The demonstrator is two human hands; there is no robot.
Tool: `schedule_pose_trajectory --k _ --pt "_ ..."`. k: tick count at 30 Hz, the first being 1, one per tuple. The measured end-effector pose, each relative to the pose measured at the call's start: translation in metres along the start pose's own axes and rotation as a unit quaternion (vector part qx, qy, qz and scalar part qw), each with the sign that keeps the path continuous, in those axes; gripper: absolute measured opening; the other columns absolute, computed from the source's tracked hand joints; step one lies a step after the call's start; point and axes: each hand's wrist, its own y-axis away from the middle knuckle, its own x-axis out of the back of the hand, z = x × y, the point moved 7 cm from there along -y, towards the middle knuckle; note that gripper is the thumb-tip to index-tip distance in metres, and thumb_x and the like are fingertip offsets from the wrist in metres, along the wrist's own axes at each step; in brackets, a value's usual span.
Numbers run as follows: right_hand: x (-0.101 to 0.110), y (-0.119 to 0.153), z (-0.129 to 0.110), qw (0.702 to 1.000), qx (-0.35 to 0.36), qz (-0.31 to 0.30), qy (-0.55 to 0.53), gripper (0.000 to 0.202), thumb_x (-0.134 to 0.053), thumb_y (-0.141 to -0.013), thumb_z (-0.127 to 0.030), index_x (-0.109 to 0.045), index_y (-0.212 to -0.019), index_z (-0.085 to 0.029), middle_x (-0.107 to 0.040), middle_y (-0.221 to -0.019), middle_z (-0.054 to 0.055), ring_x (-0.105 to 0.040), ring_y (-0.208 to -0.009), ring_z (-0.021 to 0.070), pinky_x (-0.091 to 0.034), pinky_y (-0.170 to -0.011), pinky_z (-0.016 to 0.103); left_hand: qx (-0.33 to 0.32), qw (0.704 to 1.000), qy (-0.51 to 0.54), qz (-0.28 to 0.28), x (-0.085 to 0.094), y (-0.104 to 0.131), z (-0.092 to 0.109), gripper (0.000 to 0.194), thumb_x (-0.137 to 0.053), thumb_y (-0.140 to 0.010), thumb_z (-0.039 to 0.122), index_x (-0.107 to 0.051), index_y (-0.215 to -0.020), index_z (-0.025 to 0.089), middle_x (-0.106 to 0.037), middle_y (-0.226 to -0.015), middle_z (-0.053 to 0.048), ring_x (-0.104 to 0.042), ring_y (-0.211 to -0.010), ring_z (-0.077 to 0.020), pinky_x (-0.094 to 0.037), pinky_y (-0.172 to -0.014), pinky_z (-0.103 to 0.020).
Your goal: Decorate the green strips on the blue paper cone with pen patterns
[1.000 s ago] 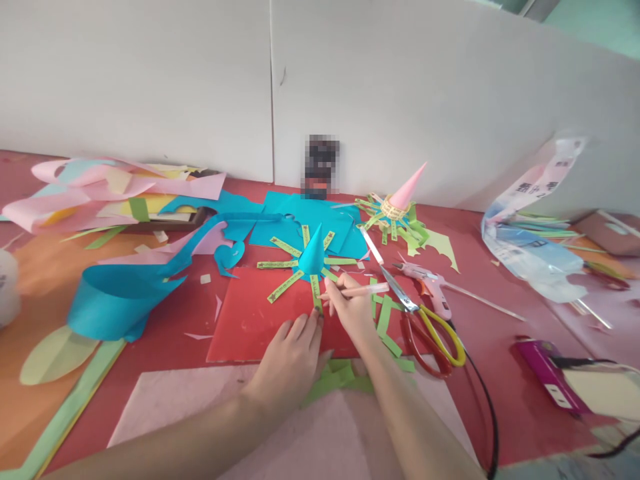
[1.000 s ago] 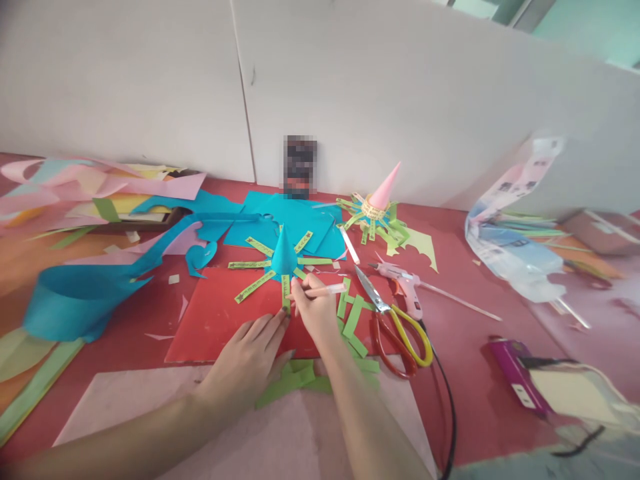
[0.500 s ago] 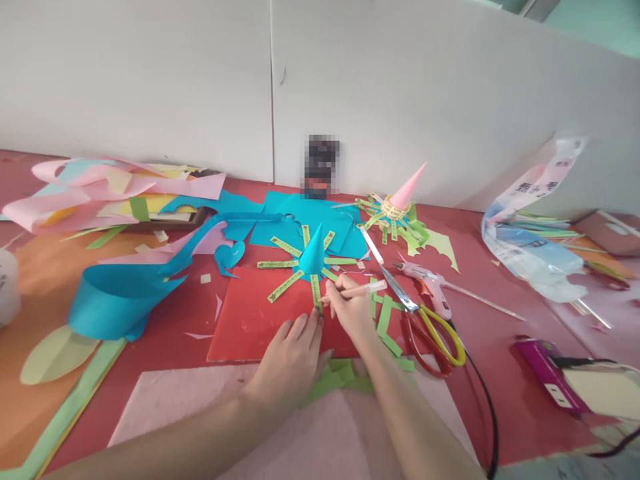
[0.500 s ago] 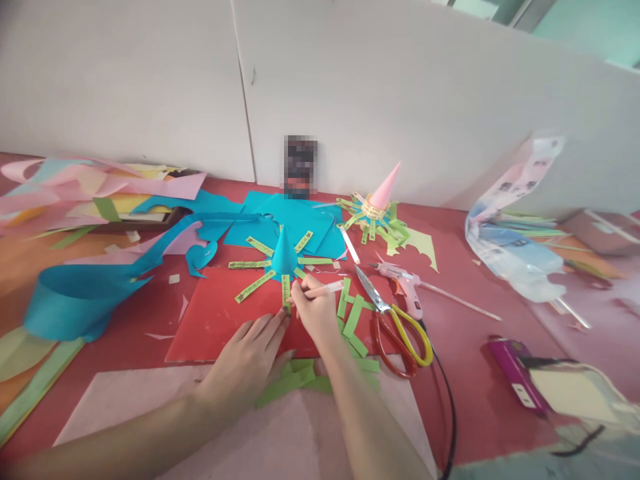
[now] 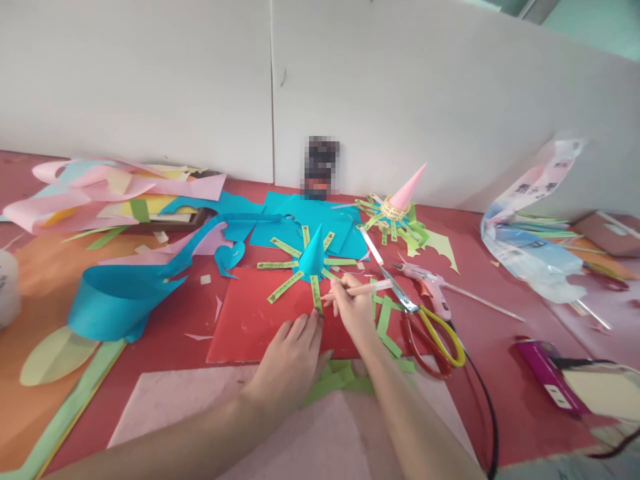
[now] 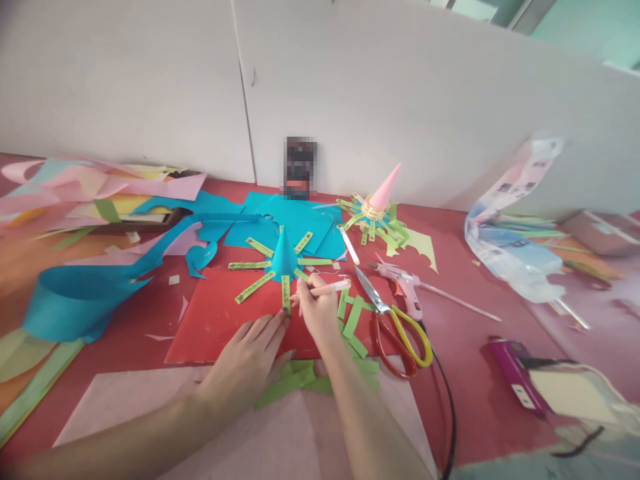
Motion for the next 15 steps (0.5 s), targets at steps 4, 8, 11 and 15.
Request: schedule_pose_trajectory --k 4,8,11,15 --pt "0.004 -0.001 0.000 0.999 -0.004 0.027 -0.034 0.033 -0.052 -0.086 -0.041 -0.040 -0.060 -0.023 -0.040 -0.034 -0.009 -0.059 -0.044 0.0142 -0.052 -0.057 0.026 0.009 0.999 0.031 -0.005 0.002 -0.004 -0.006 0.036 -0.045 -0.089 0.031 -0.055 -0.116 0.009 -0.060 -0.119 -0.012 -0.057 -0.101 -0.0247 -0.045 -0.084 -0.037" --pt "0.007 -0.001 -0.002 0.997 -0.017 0.053 -0.049 0.031 -0.053 -0.085 -0.044 -0.045 -0.063 -0.022 -0.042 -0.037 -0.010 -0.051 -0.037 0.0112 -0.050 -0.054 0.025 0.020 0.999 0.029 0.008 0.004 -0.009 -0.017 0.039 -0.043 -0.089 0.033 -0.052 -0.119 0.009 -0.059 -0.120 -0.014 -0.056 -0.106 -0.0258 -0.044 -0.087 -0.038" --pt "0.009 0.001 -0.005 0.997 -0.020 0.058 -0.056 0.031 -0.053 -0.085 -0.044 -0.046 -0.063 -0.022 -0.042 -0.038 -0.009 -0.051 -0.038 0.0109 -0.050 -0.056 0.025 0.032 0.999 0.018 0.020 0.002 -0.011 -0.026 0.040 -0.041 -0.091 0.034 -0.052 -0.120 0.008 -0.058 -0.122 -0.014 -0.055 -0.109 -0.0258 -0.044 -0.090 -0.039" --pt "0.012 0.003 -0.007 0.996 -0.018 0.067 -0.056 0.031 -0.052 -0.085 -0.043 -0.048 -0.063 -0.022 -0.041 -0.037 -0.009 -0.052 -0.039 0.0115 -0.051 -0.060 0.026 0.064 0.998 0.007 0.023 -0.003 -0.014 -0.037 0.046 -0.039 -0.091 0.038 -0.050 -0.123 0.007 -0.056 -0.125 -0.014 -0.053 -0.113 -0.0262 -0.041 -0.094 -0.039"
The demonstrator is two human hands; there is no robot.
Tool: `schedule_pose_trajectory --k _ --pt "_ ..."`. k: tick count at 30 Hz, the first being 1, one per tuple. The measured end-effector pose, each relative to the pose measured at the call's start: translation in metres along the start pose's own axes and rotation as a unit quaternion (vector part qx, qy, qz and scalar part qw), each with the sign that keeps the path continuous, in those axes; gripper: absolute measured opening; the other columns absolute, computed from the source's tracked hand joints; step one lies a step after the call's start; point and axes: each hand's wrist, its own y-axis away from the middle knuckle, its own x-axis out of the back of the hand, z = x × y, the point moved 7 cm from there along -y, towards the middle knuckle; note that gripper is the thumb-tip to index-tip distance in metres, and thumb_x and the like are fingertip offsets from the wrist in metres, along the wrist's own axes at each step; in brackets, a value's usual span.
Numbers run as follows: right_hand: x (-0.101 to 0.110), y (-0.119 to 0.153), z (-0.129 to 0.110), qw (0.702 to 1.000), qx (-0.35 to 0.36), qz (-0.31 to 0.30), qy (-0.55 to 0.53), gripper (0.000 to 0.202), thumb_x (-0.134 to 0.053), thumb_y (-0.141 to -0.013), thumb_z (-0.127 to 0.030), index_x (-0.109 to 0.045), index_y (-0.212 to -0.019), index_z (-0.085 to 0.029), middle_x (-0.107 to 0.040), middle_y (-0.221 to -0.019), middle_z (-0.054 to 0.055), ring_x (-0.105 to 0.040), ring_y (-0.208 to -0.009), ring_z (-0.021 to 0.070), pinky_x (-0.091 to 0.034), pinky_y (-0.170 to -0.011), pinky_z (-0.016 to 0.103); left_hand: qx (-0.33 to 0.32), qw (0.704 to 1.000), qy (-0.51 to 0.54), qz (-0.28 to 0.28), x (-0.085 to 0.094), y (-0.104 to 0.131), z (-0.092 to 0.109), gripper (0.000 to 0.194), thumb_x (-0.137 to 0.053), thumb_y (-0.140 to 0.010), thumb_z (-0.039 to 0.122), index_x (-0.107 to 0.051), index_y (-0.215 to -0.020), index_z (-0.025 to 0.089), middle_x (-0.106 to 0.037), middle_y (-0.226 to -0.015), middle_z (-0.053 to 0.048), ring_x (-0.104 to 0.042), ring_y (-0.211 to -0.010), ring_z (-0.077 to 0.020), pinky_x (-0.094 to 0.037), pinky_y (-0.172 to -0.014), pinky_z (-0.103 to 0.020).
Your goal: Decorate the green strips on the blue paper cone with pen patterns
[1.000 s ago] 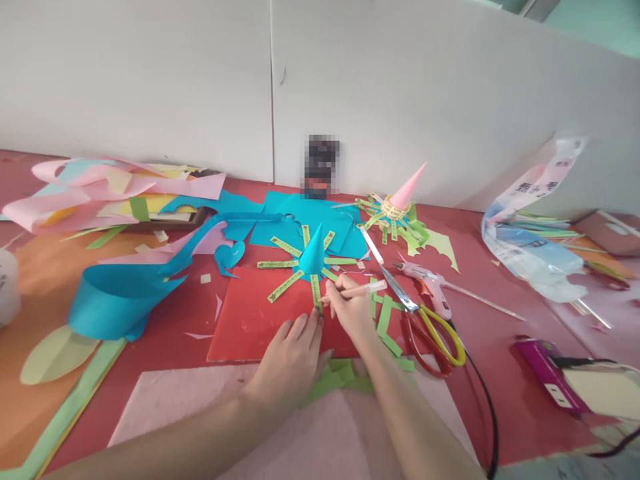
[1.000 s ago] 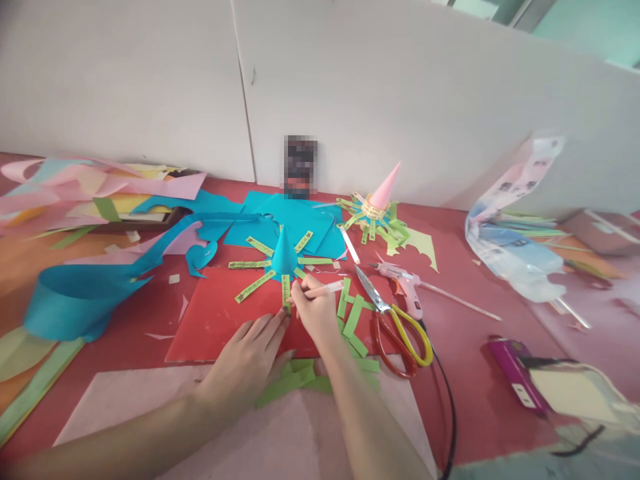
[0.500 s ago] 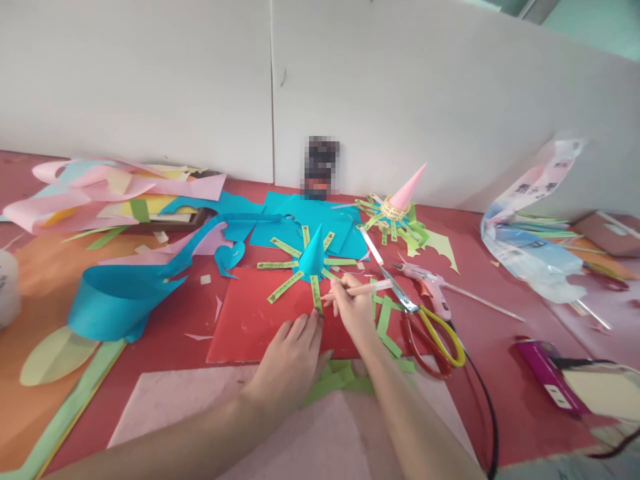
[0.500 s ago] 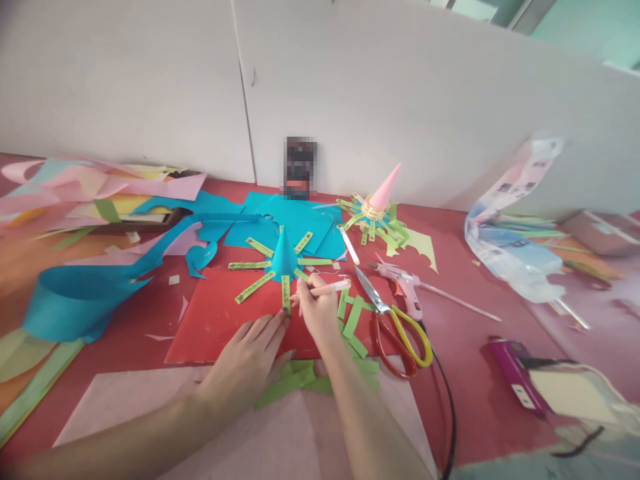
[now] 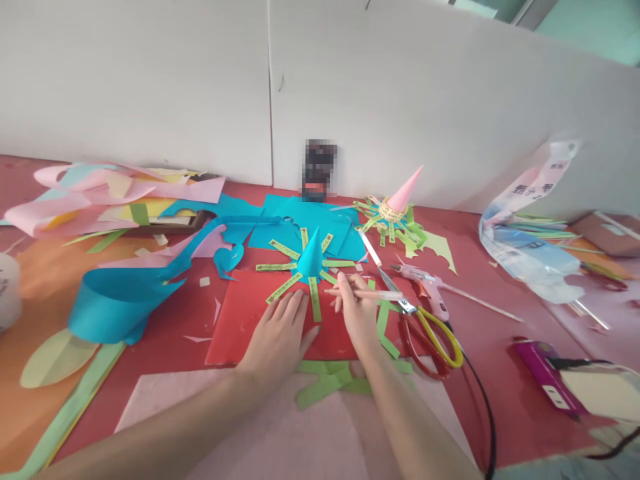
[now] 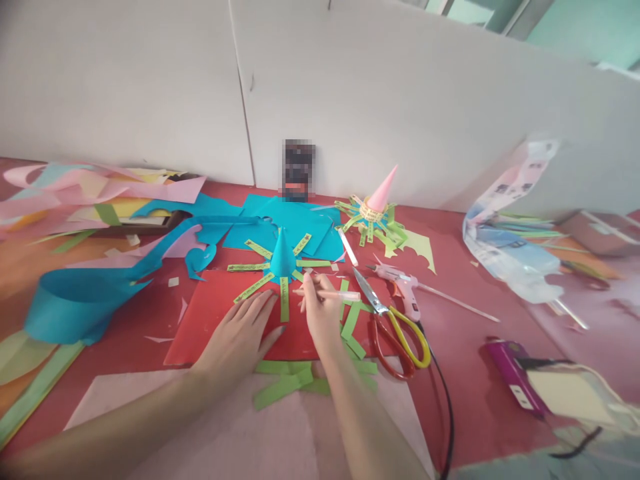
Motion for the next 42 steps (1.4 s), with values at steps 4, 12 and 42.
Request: schedule_pose_trajectory --k 4,12,42 --pt "0.003 0.000 0.002 1.000 -0.010 0.016 -0.010 0.030 -0.053 -0.085 -0.041 -0.050 -0.063 -0.021 -0.043 -0.037 -0.008 -0.059 -0.047 0.0138 -0.050 -0.061 0.026 0.009 1.000 -0.004 -0.006 -0.003 -0.006 -0.004 0.048 -0.039 -0.091 0.040 -0.049 -0.125 0.007 -0.056 -0.126 -0.014 -0.051 -0.115 -0.0267 -0.040 -0.096 -0.040" --pt "0.005 0.001 0.000 0.999 -0.017 0.010 -0.028 0.030 -0.053 -0.085 -0.039 -0.050 -0.061 -0.021 -0.042 -0.038 -0.008 -0.054 -0.042 0.0120 -0.049 -0.059 0.025 0.018 0.999 -0.005 -0.036 -0.008 -0.013 -0.006 0.052 -0.038 -0.091 0.042 -0.045 -0.129 0.007 -0.051 -0.132 -0.015 -0.047 -0.121 -0.0273 -0.039 -0.099 -0.041" --pt "-0.017 0.005 0.003 0.996 -0.003 -0.089 0.005 0.032 -0.057 -0.082 -0.044 -0.044 -0.062 -0.023 -0.047 -0.039 -0.007 -0.066 -0.057 0.0176 -0.053 -0.060 0.027 -0.073 0.994 -0.079 -0.012 0.007 0.028 0.040 0.048 -0.025 -0.095 0.033 -0.056 -0.121 0.006 -0.057 -0.126 -0.012 -0.054 -0.113 -0.0253 -0.045 -0.091 -0.036"
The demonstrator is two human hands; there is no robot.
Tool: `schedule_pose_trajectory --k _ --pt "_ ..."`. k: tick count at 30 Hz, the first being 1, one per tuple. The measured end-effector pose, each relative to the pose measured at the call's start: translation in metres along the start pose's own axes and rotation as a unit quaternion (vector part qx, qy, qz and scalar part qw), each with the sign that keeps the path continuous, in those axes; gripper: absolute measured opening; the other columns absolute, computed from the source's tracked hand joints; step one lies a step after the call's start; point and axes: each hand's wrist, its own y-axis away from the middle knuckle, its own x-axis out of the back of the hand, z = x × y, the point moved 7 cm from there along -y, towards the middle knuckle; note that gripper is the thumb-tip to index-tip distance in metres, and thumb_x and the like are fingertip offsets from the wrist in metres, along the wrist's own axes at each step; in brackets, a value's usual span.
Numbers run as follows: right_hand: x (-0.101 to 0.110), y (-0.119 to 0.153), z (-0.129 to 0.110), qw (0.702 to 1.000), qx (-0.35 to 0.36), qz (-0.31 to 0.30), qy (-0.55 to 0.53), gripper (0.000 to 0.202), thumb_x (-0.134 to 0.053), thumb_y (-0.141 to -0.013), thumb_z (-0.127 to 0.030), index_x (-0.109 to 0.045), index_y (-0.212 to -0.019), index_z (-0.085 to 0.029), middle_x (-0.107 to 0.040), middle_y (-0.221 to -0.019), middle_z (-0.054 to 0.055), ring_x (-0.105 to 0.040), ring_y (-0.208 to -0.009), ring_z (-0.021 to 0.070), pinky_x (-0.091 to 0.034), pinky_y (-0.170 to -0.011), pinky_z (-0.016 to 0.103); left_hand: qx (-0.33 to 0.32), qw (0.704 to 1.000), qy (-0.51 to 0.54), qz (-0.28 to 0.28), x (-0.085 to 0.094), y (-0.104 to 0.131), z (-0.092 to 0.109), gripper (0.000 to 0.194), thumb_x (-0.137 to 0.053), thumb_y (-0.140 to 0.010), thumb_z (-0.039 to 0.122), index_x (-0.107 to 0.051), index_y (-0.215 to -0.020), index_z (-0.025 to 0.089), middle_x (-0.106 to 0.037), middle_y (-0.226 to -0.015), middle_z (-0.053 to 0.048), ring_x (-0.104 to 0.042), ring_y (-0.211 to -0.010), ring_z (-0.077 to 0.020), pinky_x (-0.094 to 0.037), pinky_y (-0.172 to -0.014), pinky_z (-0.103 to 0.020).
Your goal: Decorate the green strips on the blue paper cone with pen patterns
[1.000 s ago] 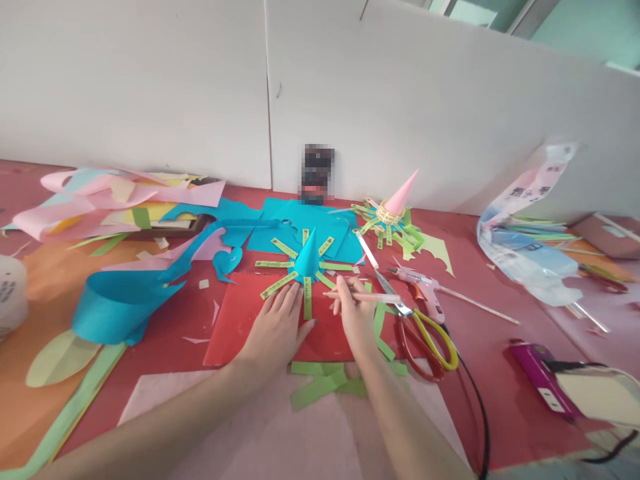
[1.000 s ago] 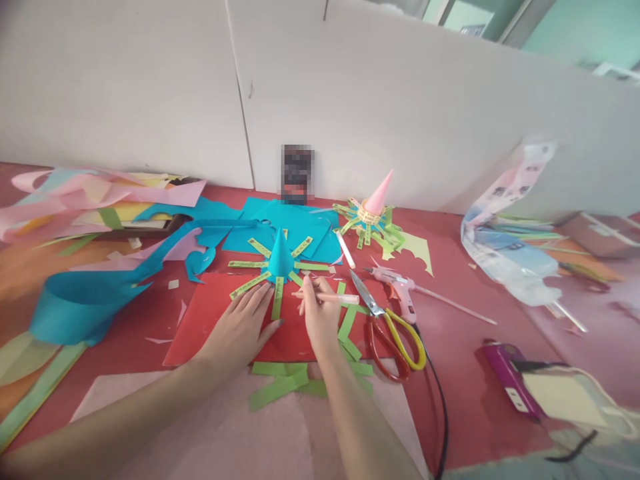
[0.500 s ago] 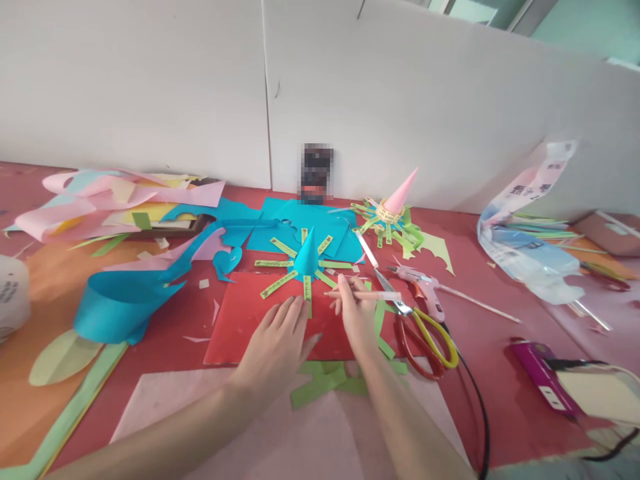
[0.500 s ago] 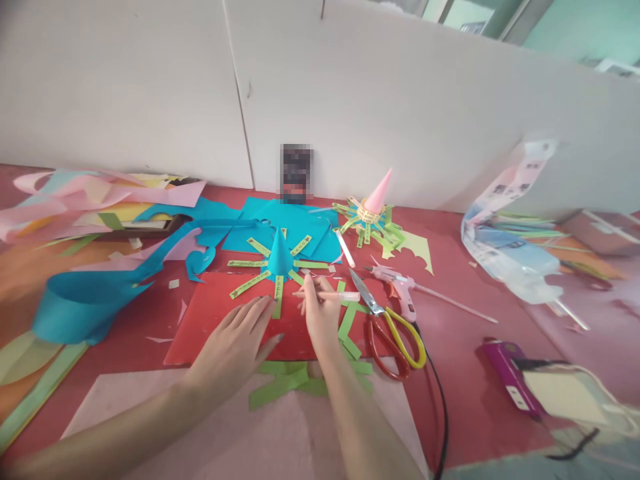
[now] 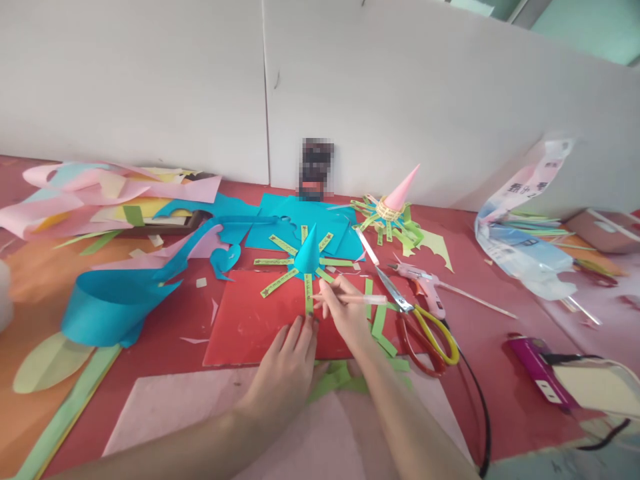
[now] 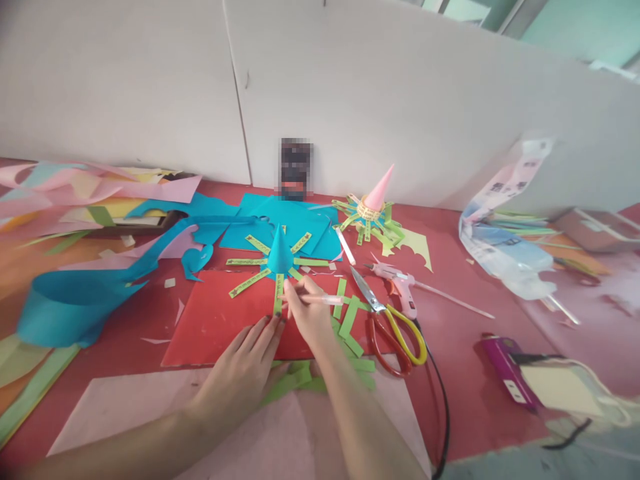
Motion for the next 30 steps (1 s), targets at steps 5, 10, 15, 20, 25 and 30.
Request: schedule_pose_trajectory --k 5,10,15,20,25,30 --pt "-0.0022 -0.0009 0.0037 1.000 -0.001 -0.003 0.016 0.036 -0.056 -0.082 -0.045 -0.039 -0.059 -0.023 -0.044 -0.036 -0.008 -0.066 -0.055 0.0175 -0.052 -0.058 0.026 -0.004 1.000 0.006 -0.011 -0.0018 0.0012 0.0000 0.047 -0.025 -0.095 0.030 -0.053 -0.123 0.006 -0.056 -0.127 -0.013 -0.054 -0.113 -0.0257 -0.045 -0.092 -0.037" --pt "-0.0019 -0.0011 0.0058 1.000 0.000 -0.014 0.027 0.037 -0.055 -0.082 -0.047 -0.039 -0.058 -0.023 -0.044 -0.036 -0.007 -0.066 -0.054 0.0181 -0.053 -0.060 0.028 -0.005 1.000 0.022 -0.016 -0.0042 0.0018 -0.0027 0.047 -0.027 -0.094 0.033 -0.054 -0.123 0.007 -0.052 -0.131 -0.014 -0.052 -0.115 -0.0259 -0.044 -0.092 -0.037" --pt "-0.0028 -0.0005 0.0059 0.999 0.003 -0.021 0.047 0.037 -0.053 -0.083 -0.047 -0.039 -0.058 -0.024 -0.046 -0.038 -0.006 -0.067 -0.056 0.0186 -0.054 -0.061 0.029 -0.007 0.999 0.023 -0.021 -0.0053 0.0029 -0.0035 0.047 -0.027 -0.094 0.033 -0.053 -0.123 0.007 -0.052 -0.131 -0.014 -0.053 -0.115 -0.0249 -0.044 -0.092 -0.037" --pt "-0.0014 -0.0008 0.0073 0.999 -0.004 -0.009 0.045 0.037 -0.053 -0.083 -0.047 -0.038 -0.058 -0.024 -0.046 -0.037 -0.007 -0.066 -0.055 0.0183 -0.053 -0.060 0.028 -0.011 1.000 0.023 -0.014 -0.0052 0.0030 -0.0034 0.048 -0.025 -0.094 0.033 -0.054 -0.122 0.006 -0.052 -0.130 -0.013 -0.053 -0.116 -0.0257 -0.045 -0.091 -0.037" --pt "-0.0024 -0.0005 0.0066 0.998 -0.001 -0.022 0.054 0.036 -0.054 -0.082 -0.046 -0.039 -0.057 -0.024 -0.046 -0.036 -0.007 -0.067 -0.057 0.0194 -0.052 -0.058 0.027 -0.015 1.000 0.019 -0.005 -0.0045 0.0038 -0.0030 0.049 -0.024 -0.095 0.032 -0.054 -0.122 0.005 -0.053 -0.130 -0.014 -0.053 -0.115 -0.0259 -0.045 -0.091 -0.037" --pt "-0.0035 0.0001 0.0054 0.998 -0.007 -0.026 0.049 0.035 -0.053 -0.083 -0.042 -0.038 -0.057 -0.024 -0.044 -0.035 -0.007 -0.067 -0.055 0.0185 -0.052 -0.059 0.028 -0.014 0.999 0.023 -0.018 -0.0055 0.0035 -0.0036 0.048 -0.026 -0.094 0.031 -0.052 -0.125 0.005 -0.051 -0.131 -0.014 -0.052 -0.117 -0.0269 -0.044 -0.093 -0.038"
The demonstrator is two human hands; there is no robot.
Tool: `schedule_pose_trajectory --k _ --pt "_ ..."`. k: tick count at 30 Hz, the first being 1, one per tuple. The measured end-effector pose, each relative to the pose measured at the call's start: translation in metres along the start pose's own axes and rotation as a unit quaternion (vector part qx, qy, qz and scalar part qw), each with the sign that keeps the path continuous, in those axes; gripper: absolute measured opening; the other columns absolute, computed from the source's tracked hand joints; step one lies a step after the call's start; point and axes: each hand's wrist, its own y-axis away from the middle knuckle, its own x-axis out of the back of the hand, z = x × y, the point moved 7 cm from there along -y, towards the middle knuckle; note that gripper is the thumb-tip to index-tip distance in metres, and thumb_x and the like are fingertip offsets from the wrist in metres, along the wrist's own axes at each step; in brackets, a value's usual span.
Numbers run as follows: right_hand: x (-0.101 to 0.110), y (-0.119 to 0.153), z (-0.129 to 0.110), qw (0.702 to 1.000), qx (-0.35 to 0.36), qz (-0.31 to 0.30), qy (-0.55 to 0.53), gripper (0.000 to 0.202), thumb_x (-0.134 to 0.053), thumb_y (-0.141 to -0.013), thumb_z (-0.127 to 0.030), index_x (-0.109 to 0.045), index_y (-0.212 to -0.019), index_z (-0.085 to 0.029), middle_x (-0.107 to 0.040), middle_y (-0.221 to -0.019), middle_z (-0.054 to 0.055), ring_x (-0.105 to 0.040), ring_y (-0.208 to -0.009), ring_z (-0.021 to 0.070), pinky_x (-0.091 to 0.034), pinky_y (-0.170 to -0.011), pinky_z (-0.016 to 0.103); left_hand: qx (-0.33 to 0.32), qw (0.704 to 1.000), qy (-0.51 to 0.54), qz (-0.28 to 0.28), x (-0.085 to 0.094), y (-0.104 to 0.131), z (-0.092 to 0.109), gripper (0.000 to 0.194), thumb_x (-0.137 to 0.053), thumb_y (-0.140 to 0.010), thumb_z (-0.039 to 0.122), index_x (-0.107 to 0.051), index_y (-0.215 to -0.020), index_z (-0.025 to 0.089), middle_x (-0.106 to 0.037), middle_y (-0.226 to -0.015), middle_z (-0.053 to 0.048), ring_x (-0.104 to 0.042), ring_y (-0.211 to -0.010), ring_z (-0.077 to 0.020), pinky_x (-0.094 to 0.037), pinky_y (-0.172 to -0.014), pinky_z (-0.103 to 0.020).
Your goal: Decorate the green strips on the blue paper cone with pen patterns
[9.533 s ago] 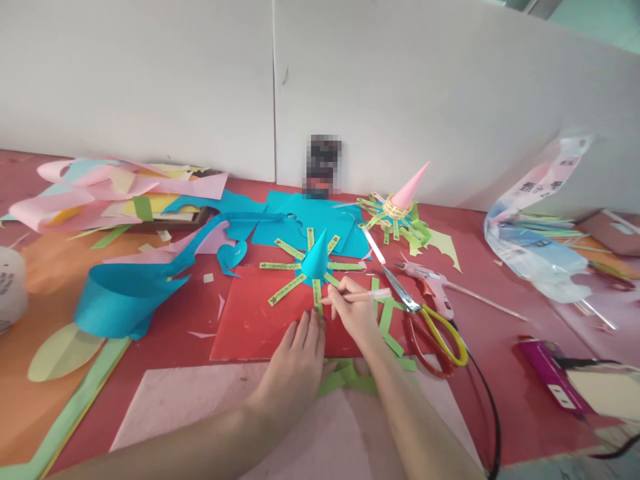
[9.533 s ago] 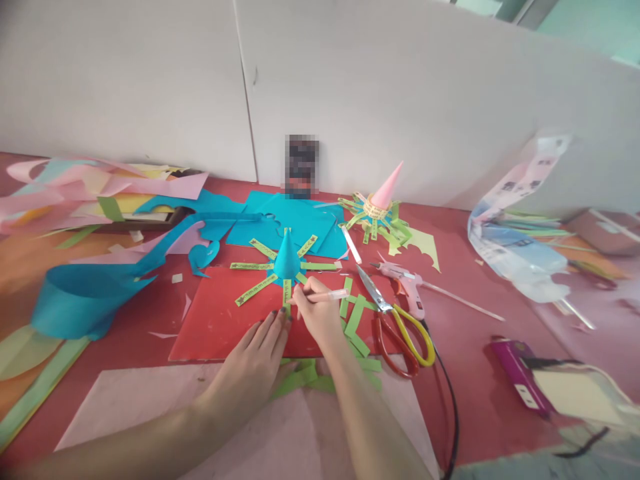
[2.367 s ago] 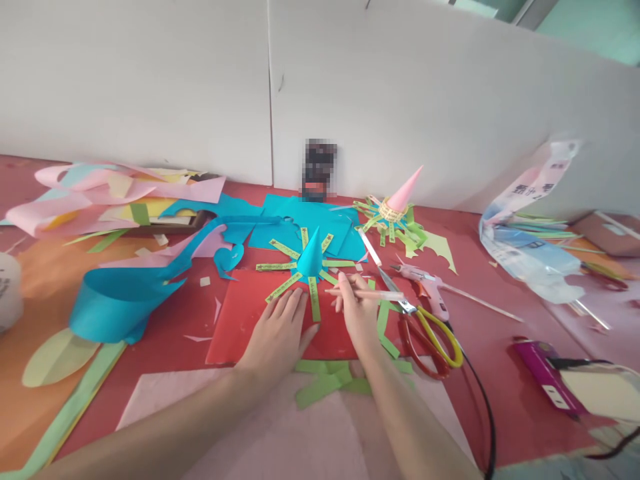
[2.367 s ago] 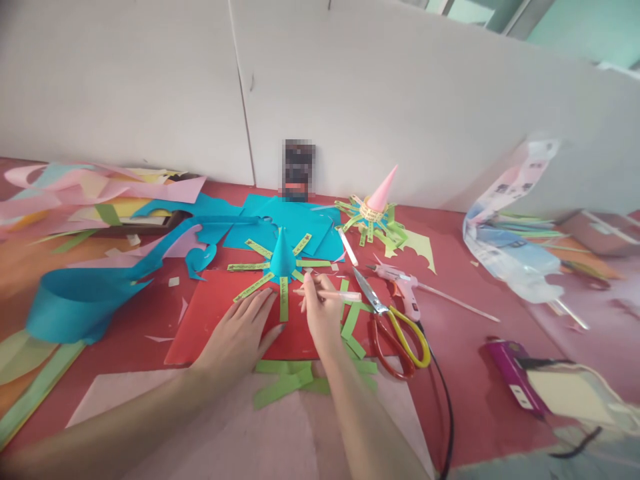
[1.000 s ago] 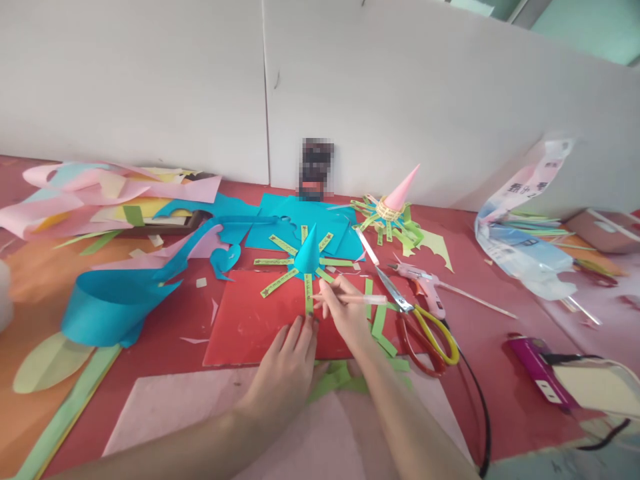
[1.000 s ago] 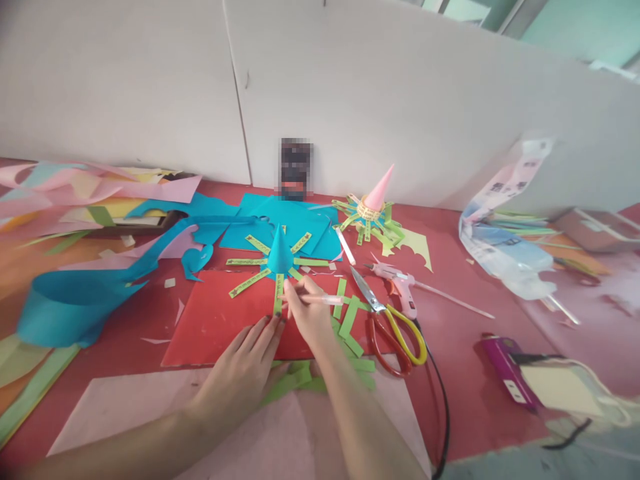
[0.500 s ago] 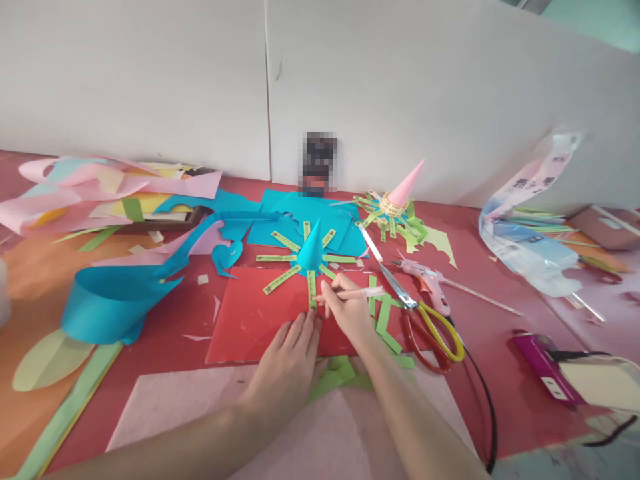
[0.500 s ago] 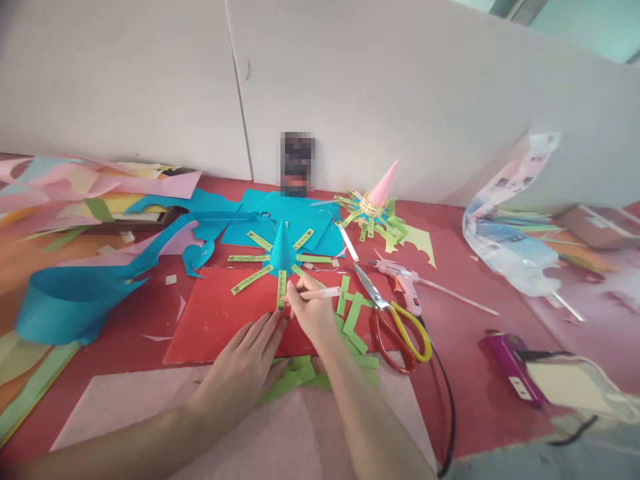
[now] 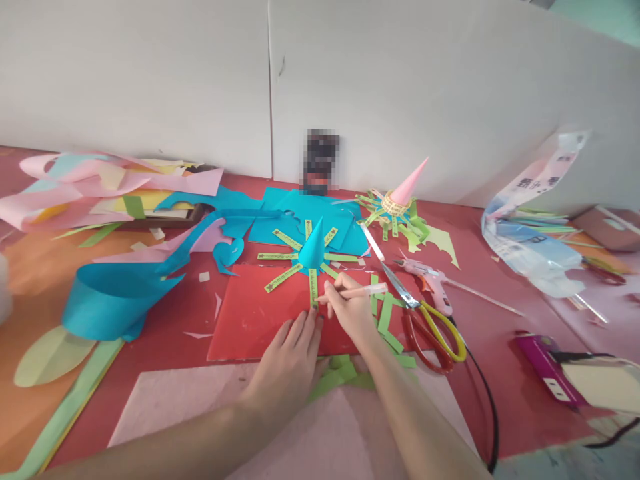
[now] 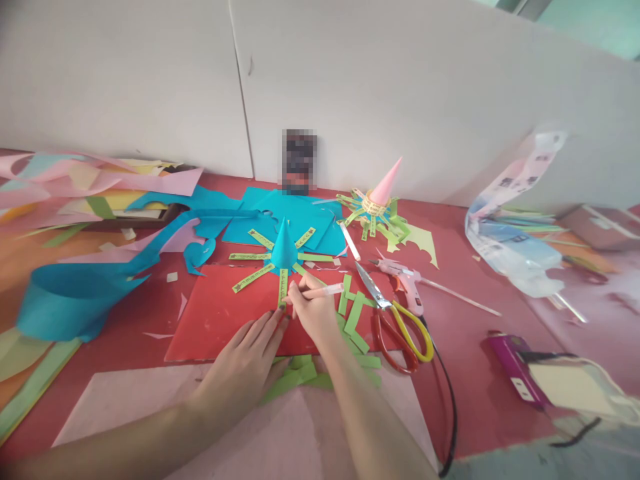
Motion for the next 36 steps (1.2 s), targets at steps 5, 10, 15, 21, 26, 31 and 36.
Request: schedule_pose_trajectory --k 5,10,15,21,26,31,36 --pt "0.003 0.000 -0.002 1.000 0.012 0.022 0.007 0.035 -0.052 -0.083 -0.044 -0.038 -0.057 -0.024 -0.043 -0.035 -0.008 -0.066 -0.053 0.0184 -0.053 -0.057 0.028 0.003 1.000 -0.001 0.010 0.000 0.000 -0.001 0.047 -0.026 -0.094 0.032 -0.055 -0.121 0.006 -0.054 -0.129 -0.014 -0.053 -0.115 -0.0261 -0.045 -0.091 -0.037" --pt "0.007 0.000 -0.001 0.999 -0.002 0.041 -0.016 0.036 -0.054 -0.083 -0.045 -0.039 -0.058 -0.023 -0.044 -0.036 -0.007 -0.066 -0.055 0.0182 -0.053 -0.058 0.027 0.000 0.999 -0.016 0.042 0.009 0.001 0.001 0.047 -0.025 -0.095 0.031 -0.058 -0.118 0.007 -0.057 -0.125 -0.014 -0.056 -0.112 -0.0250 -0.046 -0.089 -0.036" --pt "0.010 0.000 0.001 0.998 -0.003 0.062 -0.015 0.035 -0.054 -0.083 -0.044 -0.041 -0.059 -0.023 -0.042 -0.036 -0.008 -0.068 -0.060 0.0188 -0.051 -0.056 0.025 0.005 0.998 -0.023 0.056 0.017 0.004 0.003 0.046 -0.024 -0.095 0.027 -0.059 -0.116 0.007 -0.062 -0.119 -0.012 -0.059 -0.106 -0.0247 -0.046 -0.088 -0.037" --pt "0.012 0.003 0.000 0.997 0.008 0.073 -0.011 0.037 -0.054 -0.085 -0.041 -0.040 -0.057 -0.023 -0.042 -0.036 -0.007 -0.067 -0.059 0.0180 -0.051 -0.057 0.025 -0.003 0.999 -0.021 0.049 0.014 0.004 0.003 0.043 -0.027 -0.094 0.026 -0.059 -0.117 0.007 -0.062 -0.119 -0.012 -0.058 -0.107 -0.0244 -0.046 -0.089 -0.036" --pt "0.008 0.008 -0.002 0.998 -0.003 0.066 -0.018 0.036 -0.056 -0.083 -0.044 -0.040 -0.058 -0.023 -0.043 -0.037 -0.007 -0.064 -0.051 0.0168 -0.049 -0.051 0.024 -0.005 0.998 -0.008 0.059 0.016 0.002 0.001 0.042 -0.029 -0.094 0.028 -0.063 -0.109 0.009 -0.061 -0.120 -0.014 -0.061 -0.102 -0.0253 -0.048 -0.084 -0.037" --pt "0.004 0.011 -0.003 0.998 -0.011 0.053 0.014 0.037 -0.055 -0.083 -0.045 -0.038 -0.058 -0.023 -0.039 -0.036 -0.008 -0.064 -0.050 0.0170 -0.046 -0.047 0.022 0.001 0.998 -0.008 0.062 0.013 0.003 0.002 0.040 -0.032 -0.094 0.029 -0.061 -0.112 0.009 -0.063 -0.118 -0.012 -0.059 -0.104 -0.0243 -0.047 -0.086 -0.037" --pt "0.001 0.012 -0.004 0.999 -0.012 0.032 0.034 0.038 -0.052 -0.085 -0.045 -0.036 -0.057 -0.023 -0.038 -0.035 -0.008 -0.065 -0.052 0.0172 -0.046 -0.048 0.022 0.000 0.999 -0.014 0.050 0.010 0.003 0.002 0.036 -0.035 -0.093 0.026 -0.061 -0.114 0.011 -0.064 -0.117 -0.009 -0.059 -0.106 -0.0225 -0.046 -0.087 -0.035"
